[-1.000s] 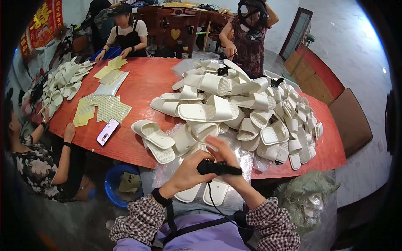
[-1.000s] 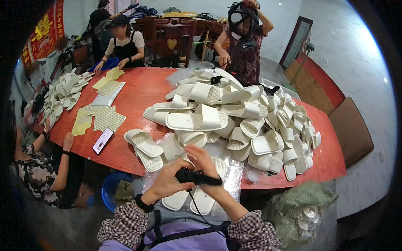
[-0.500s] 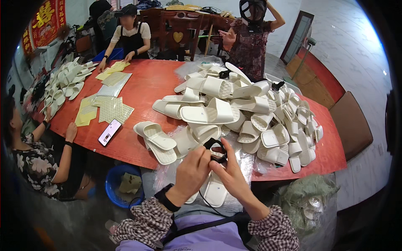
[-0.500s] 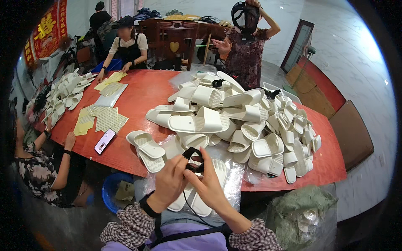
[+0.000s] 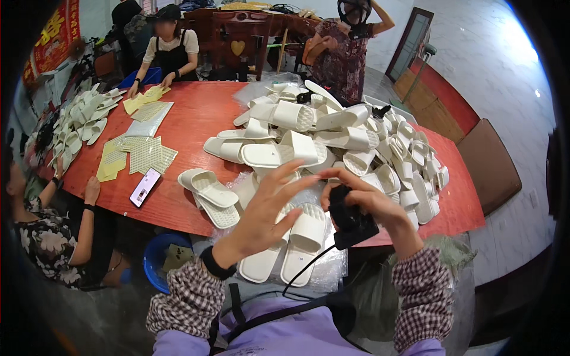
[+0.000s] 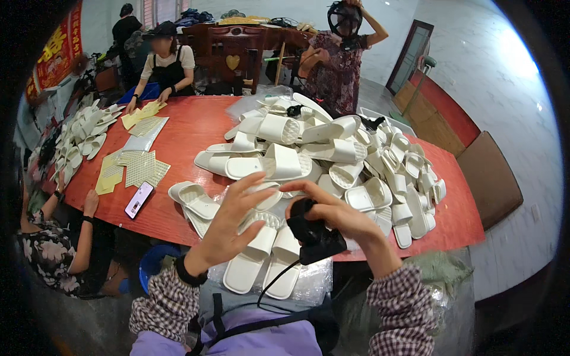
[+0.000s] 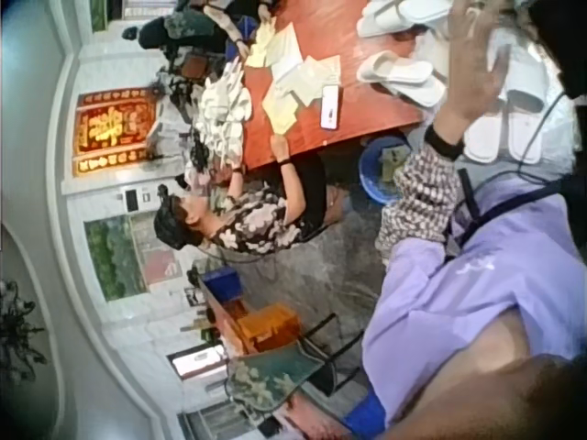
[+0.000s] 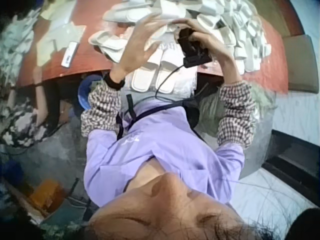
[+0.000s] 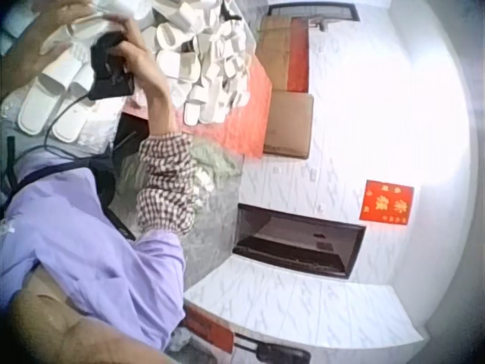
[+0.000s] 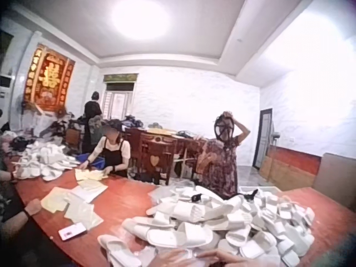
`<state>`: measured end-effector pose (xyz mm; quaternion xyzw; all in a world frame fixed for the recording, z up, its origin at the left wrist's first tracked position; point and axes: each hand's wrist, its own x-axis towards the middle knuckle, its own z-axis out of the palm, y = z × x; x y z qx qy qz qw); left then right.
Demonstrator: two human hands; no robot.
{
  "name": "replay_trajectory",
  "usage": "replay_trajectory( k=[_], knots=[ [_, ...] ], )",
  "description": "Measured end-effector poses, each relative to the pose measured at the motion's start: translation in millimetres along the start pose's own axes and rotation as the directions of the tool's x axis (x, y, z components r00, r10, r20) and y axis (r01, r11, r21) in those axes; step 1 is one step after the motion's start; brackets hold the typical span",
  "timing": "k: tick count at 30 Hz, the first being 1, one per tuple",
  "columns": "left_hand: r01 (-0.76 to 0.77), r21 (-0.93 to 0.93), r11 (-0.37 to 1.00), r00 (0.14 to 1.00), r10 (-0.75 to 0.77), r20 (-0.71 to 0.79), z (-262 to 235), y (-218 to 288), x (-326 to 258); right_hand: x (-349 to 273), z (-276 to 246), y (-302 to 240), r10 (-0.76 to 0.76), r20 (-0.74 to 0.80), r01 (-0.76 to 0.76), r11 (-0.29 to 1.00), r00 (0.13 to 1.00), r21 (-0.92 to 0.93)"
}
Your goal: The person is sorting and inspecting a large pile of white plastic slippers on a work table in a footwear manufacturing setting.
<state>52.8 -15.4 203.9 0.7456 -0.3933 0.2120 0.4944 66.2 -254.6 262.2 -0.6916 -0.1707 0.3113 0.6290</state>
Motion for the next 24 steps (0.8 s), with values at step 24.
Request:
replay_trajectory(
  k=[24],
  knots=[
    [0.100, -0.317, 0.943, 0.971, -0.162, -0.174, -147, -16, 176, -108, -30, 39, -0.278, -0.391, -0.101, 0.690, 0.878, -0.717]
  ],
)
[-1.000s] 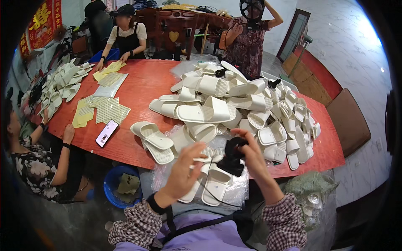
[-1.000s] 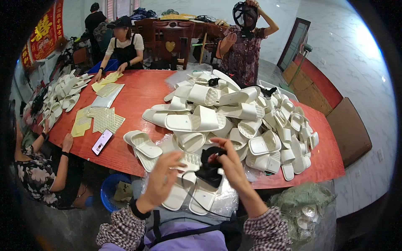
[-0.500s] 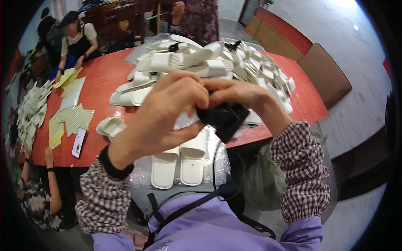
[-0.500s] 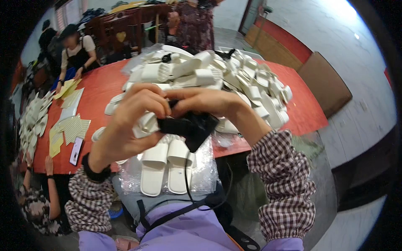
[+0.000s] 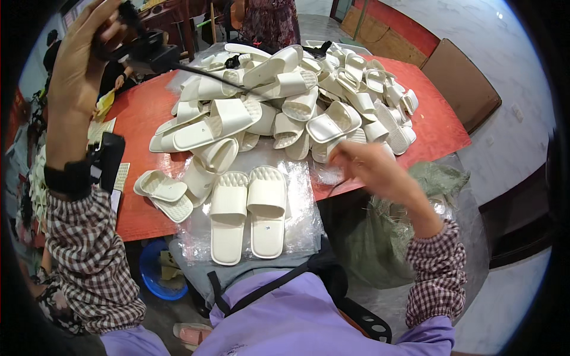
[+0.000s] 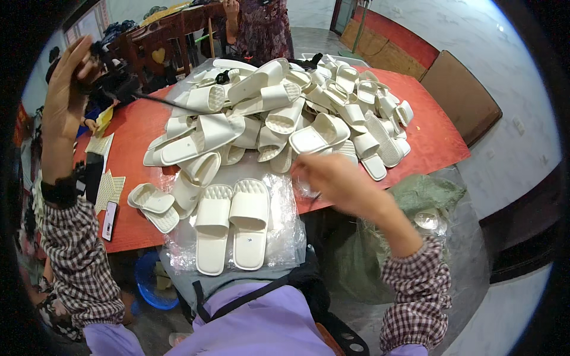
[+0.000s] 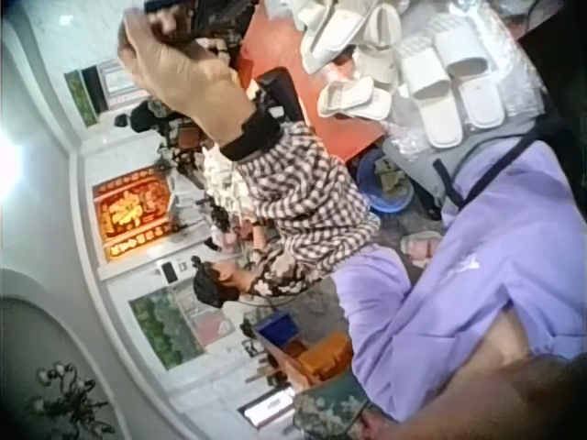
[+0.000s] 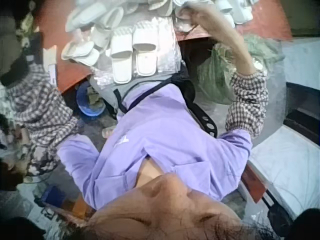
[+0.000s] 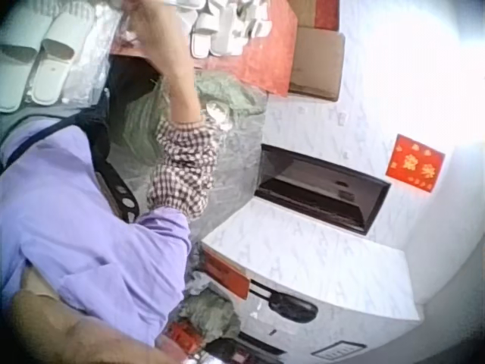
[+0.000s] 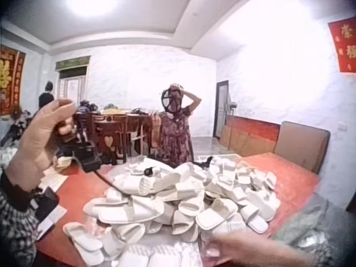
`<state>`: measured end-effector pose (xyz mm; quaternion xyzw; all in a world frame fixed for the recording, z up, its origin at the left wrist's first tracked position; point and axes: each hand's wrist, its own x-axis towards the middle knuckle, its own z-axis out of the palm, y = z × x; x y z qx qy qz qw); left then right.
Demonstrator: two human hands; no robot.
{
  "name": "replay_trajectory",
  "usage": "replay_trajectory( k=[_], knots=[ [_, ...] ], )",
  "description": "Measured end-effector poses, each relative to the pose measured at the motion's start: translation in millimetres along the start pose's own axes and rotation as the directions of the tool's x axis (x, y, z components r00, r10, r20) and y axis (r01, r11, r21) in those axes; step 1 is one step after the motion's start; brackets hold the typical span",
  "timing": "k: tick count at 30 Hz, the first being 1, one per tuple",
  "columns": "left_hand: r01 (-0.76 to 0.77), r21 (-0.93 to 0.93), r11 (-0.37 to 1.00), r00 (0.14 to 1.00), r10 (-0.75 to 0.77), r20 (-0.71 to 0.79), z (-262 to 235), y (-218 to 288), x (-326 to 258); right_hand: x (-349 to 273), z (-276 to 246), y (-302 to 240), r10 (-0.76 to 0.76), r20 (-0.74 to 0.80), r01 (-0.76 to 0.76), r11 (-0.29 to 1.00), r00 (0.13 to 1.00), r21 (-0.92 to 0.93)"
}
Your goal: The person is sorting and inspecting a large pile of white plastic slippers on a work table in a footwear manufacturing setting.
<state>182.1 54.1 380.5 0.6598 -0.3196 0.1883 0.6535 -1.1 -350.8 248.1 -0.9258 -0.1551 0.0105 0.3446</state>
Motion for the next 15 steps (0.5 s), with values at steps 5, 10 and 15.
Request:
replay_trajectory(
  k=[5, 10, 15],
  knots=[
    [0.074, -0.284, 0.956, 0.997, -0.079, -0.005, 39, 3, -29, -5, -51, 37, -0.012, -0.342, -0.014, 0.997, 0.940, -0.076],
    [-0.023, -0.215, 0.976, 0.996, 0.040, 0.076, 56, 16, -40, 13, -25, 50, -0.205, -0.116, 0.179, 0.963, 0.972, -0.201],
    [0.160, -0.136, 0.978, 0.965, -0.126, 0.230, 102, -5, -66, 31, -6, -33, -0.290, -0.446, 0.320, 0.947, 0.847, -0.007]
  ],
)
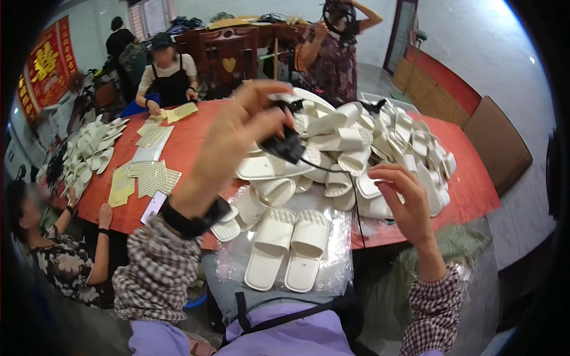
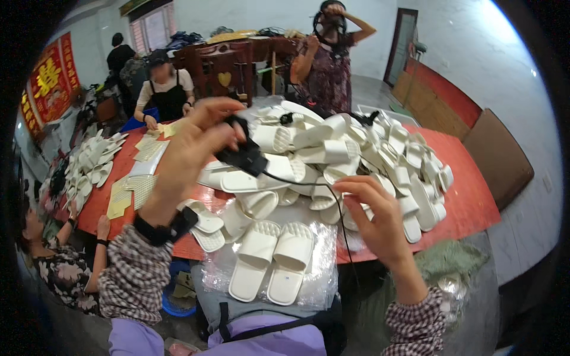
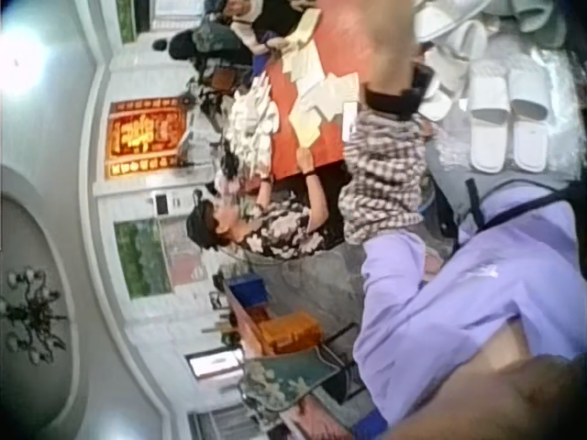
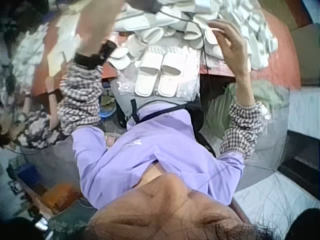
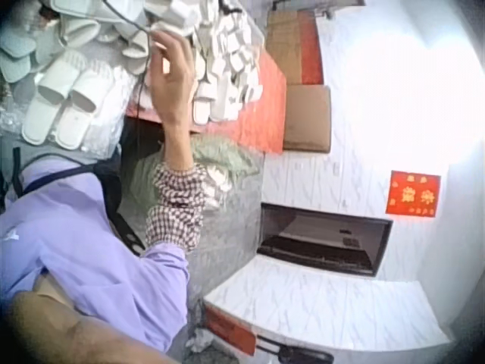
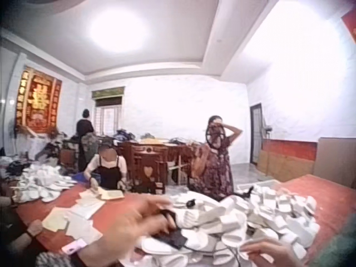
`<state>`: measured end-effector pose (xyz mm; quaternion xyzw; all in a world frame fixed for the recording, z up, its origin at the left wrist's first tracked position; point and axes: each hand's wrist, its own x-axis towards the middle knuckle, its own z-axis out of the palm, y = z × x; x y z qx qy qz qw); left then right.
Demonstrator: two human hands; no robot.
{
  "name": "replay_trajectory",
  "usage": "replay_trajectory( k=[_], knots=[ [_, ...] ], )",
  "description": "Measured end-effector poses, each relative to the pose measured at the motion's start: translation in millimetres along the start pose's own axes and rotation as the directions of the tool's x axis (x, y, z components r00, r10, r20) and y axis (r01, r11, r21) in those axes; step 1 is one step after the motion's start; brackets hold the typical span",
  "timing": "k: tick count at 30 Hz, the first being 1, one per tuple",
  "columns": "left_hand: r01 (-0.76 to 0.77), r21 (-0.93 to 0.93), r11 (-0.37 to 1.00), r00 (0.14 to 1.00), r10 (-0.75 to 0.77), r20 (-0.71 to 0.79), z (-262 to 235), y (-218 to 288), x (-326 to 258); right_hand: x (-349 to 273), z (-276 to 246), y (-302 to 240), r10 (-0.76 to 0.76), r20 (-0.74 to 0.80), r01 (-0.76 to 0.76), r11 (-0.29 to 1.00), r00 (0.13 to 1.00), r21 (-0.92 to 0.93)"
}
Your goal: The person is sorting and inspecting a large pile of white plastic slippers on a work table in a footwear manufacturing setting.
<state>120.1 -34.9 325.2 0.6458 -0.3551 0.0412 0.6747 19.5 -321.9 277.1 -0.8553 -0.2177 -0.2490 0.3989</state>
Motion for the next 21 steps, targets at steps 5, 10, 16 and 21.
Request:
replay_trajectory(
  k=[5, 10, 16, 21],
  knots=[
    [0.154, -0.178, 0.972, 0.988, -0.149, 0.044, 22, -35, -44, 21, 66, -39, -0.208, -0.029, 0.210, 0.976, 0.978, 0.061],
    [0.153, -0.150, 0.977, 0.988, -0.147, 0.053, 35, -37, -74, 12, 109, -34, -0.118, -0.014, 0.119, 0.982, 0.993, 0.143],
    [-0.079, 0.216, 0.973, 0.994, 0.095, -0.060, 49, -68, -97, -18, 132, -26, 0.024, 0.157, -0.061, 0.969, 0.987, 0.239],
    [-0.217, 0.738, 0.639, 0.945, 0.327, -0.005, 55, -90, -116, -46, 147, 1, 0.132, 0.167, -0.189, 0.902, 0.977, 0.389]
  ],
)
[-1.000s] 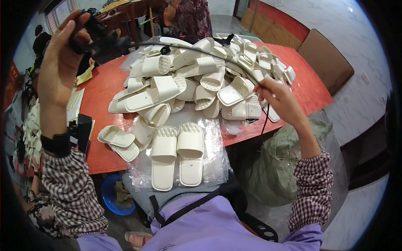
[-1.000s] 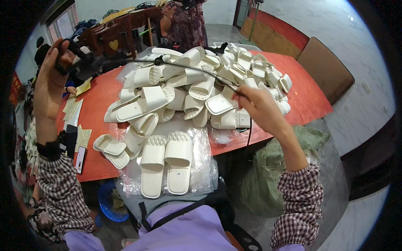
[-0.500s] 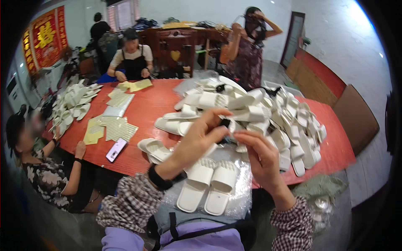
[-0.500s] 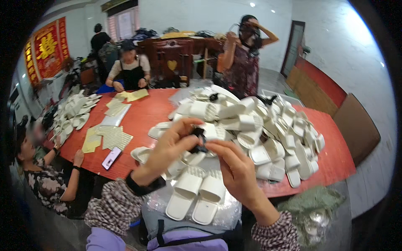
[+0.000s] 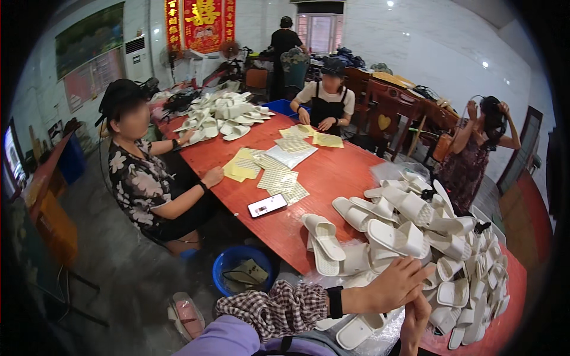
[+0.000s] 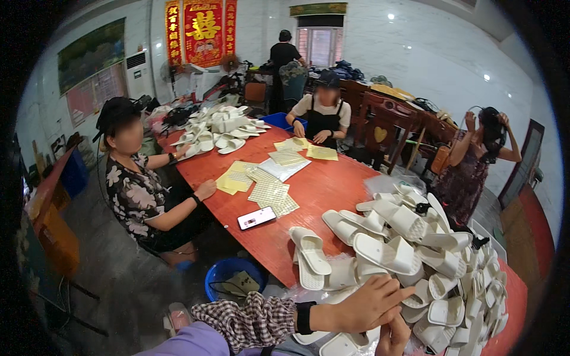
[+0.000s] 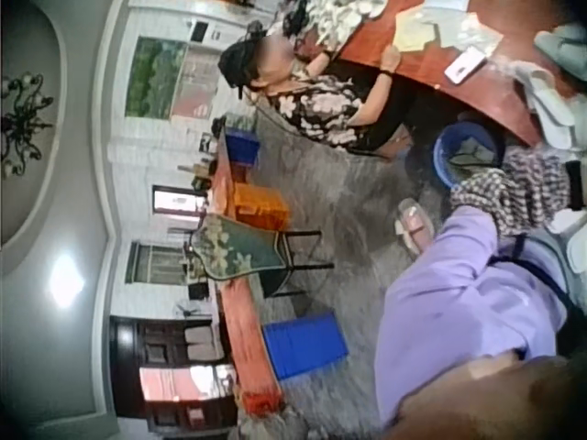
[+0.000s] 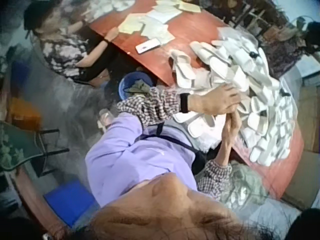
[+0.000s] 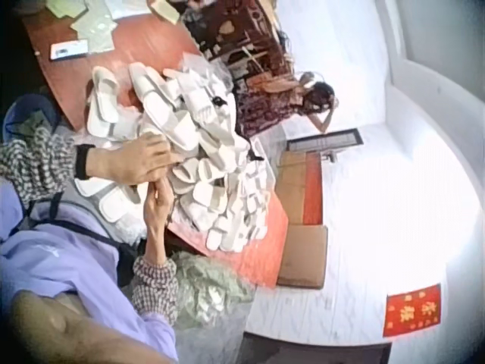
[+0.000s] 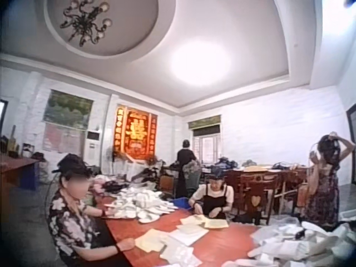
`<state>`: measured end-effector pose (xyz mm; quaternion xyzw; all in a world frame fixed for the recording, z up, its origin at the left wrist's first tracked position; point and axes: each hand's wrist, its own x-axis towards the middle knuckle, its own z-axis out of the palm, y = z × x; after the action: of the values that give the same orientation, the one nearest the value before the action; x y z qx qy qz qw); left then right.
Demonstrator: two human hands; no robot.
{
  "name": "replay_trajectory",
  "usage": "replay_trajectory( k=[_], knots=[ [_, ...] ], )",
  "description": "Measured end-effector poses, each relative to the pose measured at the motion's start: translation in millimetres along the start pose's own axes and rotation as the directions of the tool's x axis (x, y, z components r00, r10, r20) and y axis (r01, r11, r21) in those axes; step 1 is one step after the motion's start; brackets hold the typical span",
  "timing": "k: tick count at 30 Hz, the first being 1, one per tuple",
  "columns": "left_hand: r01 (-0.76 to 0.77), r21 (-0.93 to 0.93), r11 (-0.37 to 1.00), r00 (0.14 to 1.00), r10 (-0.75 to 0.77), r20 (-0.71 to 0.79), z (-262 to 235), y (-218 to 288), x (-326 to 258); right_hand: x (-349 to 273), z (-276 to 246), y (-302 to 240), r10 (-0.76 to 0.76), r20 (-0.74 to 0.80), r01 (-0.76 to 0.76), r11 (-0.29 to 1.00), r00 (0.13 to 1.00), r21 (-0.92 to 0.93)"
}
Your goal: The person is sorting and inspecting a large pile of white plastic slippers on a work table in a footwear manufacturing setting.
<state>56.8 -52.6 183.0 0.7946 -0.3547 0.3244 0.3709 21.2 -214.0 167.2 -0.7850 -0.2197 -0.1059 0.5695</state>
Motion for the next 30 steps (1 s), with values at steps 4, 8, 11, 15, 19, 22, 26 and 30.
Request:
replay_trajectory(
  k=[4, 8, 11, 15, 19, 22, 26, 30],
  knots=[
    [0.129, -0.169, 0.977, 0.977, -0.096, 0.193, -15, 3, -5, -10, 3, 32, 0.049, -0.027, -0.025, 0.829, 0.998, 0.559],
    [0.233, -0.606, 0.761, 0.972, -0.176, 0.152, -9, -4, -28, 3, 16, -26, -0.022, -0.114, 0.098, 0.682, 0.993, 0.725],
    [0.266, -0.727, 0.634, 0.963, -0.211, 0.168, -12, 2, -41, -1, 18, -25, -0.043, -0.086, 0.094, 0.612, 0.995, 0.785],
    [0.484, -0.721, 0.495, 0.874, -0.237, 0.424, -20, 14, -42, 4, 16, -26, -0.085, -0.208, 0.187, 0.823, 0.974, 0.536],
    [0.333, -0.679, 0.654, 0.941, -0.193, 0.276, -8, 14, -45, 7, 1, 26, 0.041, -0.219, 0.036, 0.941, 0.975, 0.335],
    [0.364, -0.665, 0.652, 0.929, -0.198, 0.314, -5, 7, -52, 16, 10, 11, -0.020, -0.053, 0.025, 0.994, 0.998, 0.106],
    [0.431, -0.666, 0.608, 0.898, -0.215, 0.385, -3, 10, -65, 14, 6, -19, 0.002, 0.085, -0.006, 0.999, 0.996, 0.048],
    [0.547, -0.753, 0.366, 0.837, -0.241, 0.491, -1, 22, -59, 11, 9, -32, 0.070, -0.004, -0.059, 0.873, 0.998, 0.485]
  ],
)
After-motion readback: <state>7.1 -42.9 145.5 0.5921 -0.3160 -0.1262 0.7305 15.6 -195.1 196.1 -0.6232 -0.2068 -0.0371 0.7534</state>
